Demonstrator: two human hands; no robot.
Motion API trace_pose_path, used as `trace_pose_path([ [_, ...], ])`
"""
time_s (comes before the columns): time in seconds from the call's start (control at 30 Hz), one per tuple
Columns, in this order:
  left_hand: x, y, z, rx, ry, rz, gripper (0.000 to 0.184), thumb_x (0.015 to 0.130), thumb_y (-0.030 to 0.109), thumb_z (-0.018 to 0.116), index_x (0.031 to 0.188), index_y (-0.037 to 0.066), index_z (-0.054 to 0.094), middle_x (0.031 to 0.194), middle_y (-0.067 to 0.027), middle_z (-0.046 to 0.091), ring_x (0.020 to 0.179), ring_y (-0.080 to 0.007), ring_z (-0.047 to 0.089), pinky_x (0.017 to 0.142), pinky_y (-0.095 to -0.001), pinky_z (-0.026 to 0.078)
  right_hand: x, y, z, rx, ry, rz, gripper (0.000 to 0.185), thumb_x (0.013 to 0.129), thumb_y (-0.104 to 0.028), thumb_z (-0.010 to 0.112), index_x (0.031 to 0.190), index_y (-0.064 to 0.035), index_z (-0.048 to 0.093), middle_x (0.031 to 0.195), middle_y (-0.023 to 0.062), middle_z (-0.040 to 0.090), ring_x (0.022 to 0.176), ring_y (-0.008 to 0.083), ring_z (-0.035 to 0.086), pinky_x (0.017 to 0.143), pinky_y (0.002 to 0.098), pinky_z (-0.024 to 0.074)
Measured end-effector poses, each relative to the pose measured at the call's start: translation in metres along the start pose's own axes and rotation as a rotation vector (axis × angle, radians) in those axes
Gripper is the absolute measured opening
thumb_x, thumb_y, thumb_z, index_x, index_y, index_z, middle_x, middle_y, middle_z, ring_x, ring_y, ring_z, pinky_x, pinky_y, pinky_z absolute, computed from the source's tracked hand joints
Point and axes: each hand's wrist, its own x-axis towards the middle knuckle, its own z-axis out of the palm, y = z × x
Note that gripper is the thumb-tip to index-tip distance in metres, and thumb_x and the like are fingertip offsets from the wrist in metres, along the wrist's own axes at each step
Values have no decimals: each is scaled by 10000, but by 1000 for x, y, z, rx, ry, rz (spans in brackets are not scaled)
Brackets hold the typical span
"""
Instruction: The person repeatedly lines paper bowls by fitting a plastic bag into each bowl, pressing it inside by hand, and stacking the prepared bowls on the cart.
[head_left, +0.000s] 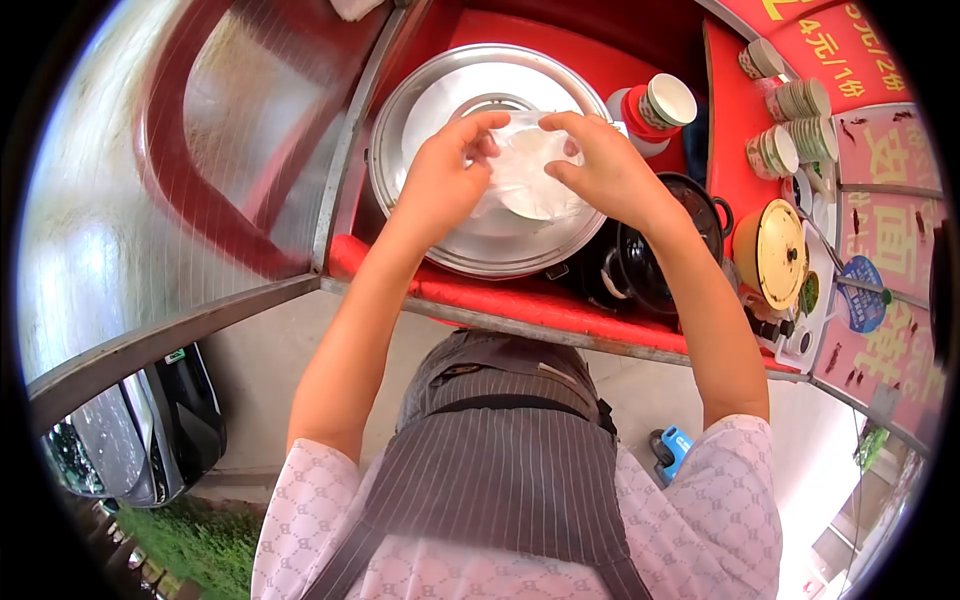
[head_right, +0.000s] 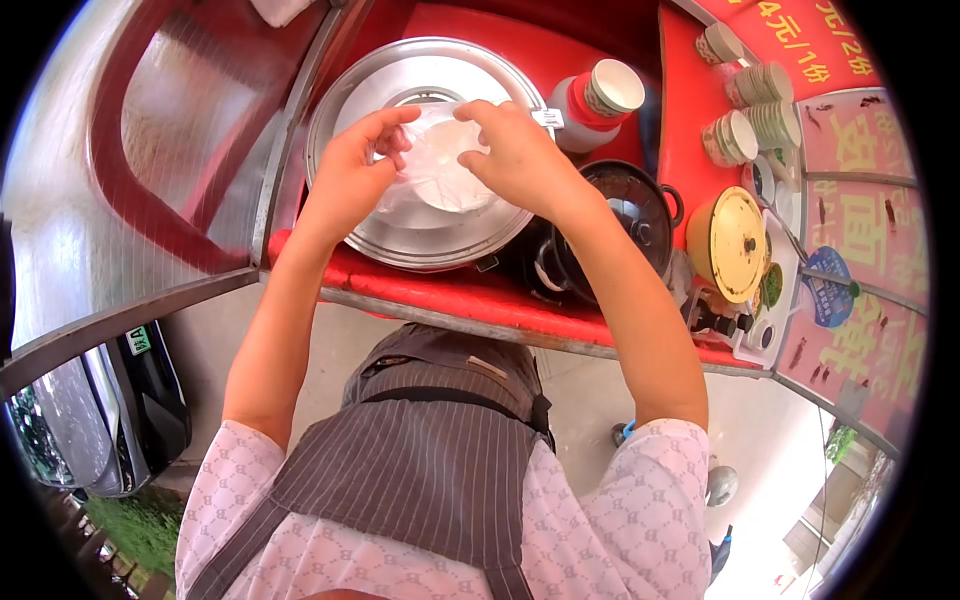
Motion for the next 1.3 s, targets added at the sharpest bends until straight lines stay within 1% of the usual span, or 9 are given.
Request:
trace_pose_path([
  [0.17, -2, -10, -2, 403, 3, 4, 617, 759, -73, 495, 1365, 26, 565, 956, -139, 610, 840, -272, 616, 850, -354, 489, -5, 3, 4, -144, 15, 57, 596, 848, -153, 735, 1407, -130, 528, 1203, 264, 576, 1054, 390, 643, 930, 434, 517],
  [0.23, 3, -12, -3, 365, -156, -256, 658, 761, -50, 500, 1412, 44, 530, 954, -147, 644, 884, -274, 620, 882, -355, 481, -6, 8, 6, -174, 9, 101, 639, 830, -175, 756, 1424, -171, 521, 1229, 268, 573, 1096, 405, 632, 949, 450, 510],
  [0.47, 15, -60, 18, 171, -117, 41, 658, 780, -28, 555, 1432, 53, 513, 1019, -138, 693, 881, -250, 658, 816, -341, 517, -1, 55, 30, 81, 34, 156, 655, 804, -79, 713, 1421, -29, 500, 1187, 234, 635, 1133, 316, 621, 985, 403, 483],
  [0.57, -3, -39, 16, 24, -152, -274, 596, 833, -7, 614, 1420, 54, 529, 1022, -113, 700, 874, -199, 669, 741, -308, 539, -5, 59, 31, 512, 50, 218, 609, 812, -32, 659, 1398, 24, 503, 1213, 187, 646, 1131, 254, 637, 925, 376, 520],
  [0.63, -22, -48, 16, -493, -18, -347, 461, 895, 1, 643, 1349, 57, 588, 1013, -96, 698, 857, -154, 667, 705, -266, 551, -16, 38, 17, 598, -38, 540, 514, 866, -11, 636, 1367, 23, 525, 1203, 143, 657, 1070, 208, 668, 852, 339, 559],
  [0.73, -54, -59, 26, -1101, 83, -269, 328, 925, -8, 646, 1246, 53, 640, 997, -78, 698, 826, -147, 672, 714, -266, 568, -37, 38, 33, 1220, 114, 414, 463, 884, 13, 645, 1330, 38, 518, 1208, 148, 653, 1044, 229, 677, 852, 333, 573],
  [0.83, -68, -63, 50, -1213, 115, -280, 234, 933, -20, 632, 1154, 49, 665, 1017, -72, 704, 844, -157, 682, 726, -276, 582, -53, 7, 48, 1413, 128, 327, 430, 935, 7, 626, 1340, 53, 490, 1215, 135, 646, 1036, 214, 674, 879, 340, 570],
  [1.07, -91, -31, 45, -887, 249, -270, 244, 1011, 145, 544, 1198, -2, 599, 1193, -96, 645, 1101, -204, 620, 965, -393, 513, -69, -15, 68, 1358, 347, 257, 404, 931, -27, 643, 1312, 42, 528, 1189, 122, 653, 1079, 192, 640, 932, 331, 523],
  [1.3, -113, -2, 68, -408, 258, 120, 751, 939, 342, 677, 1464, 2, 261, 1380, -138, 471, 1237, -263, 529, 1070, -402, 437, -86, -43, 81, 1047, 435, 192, 451, 931, -110, 677, 1328, 51, 533, 1182, 137, 651, 1006, 164, 641, 863, 305, 530],
])
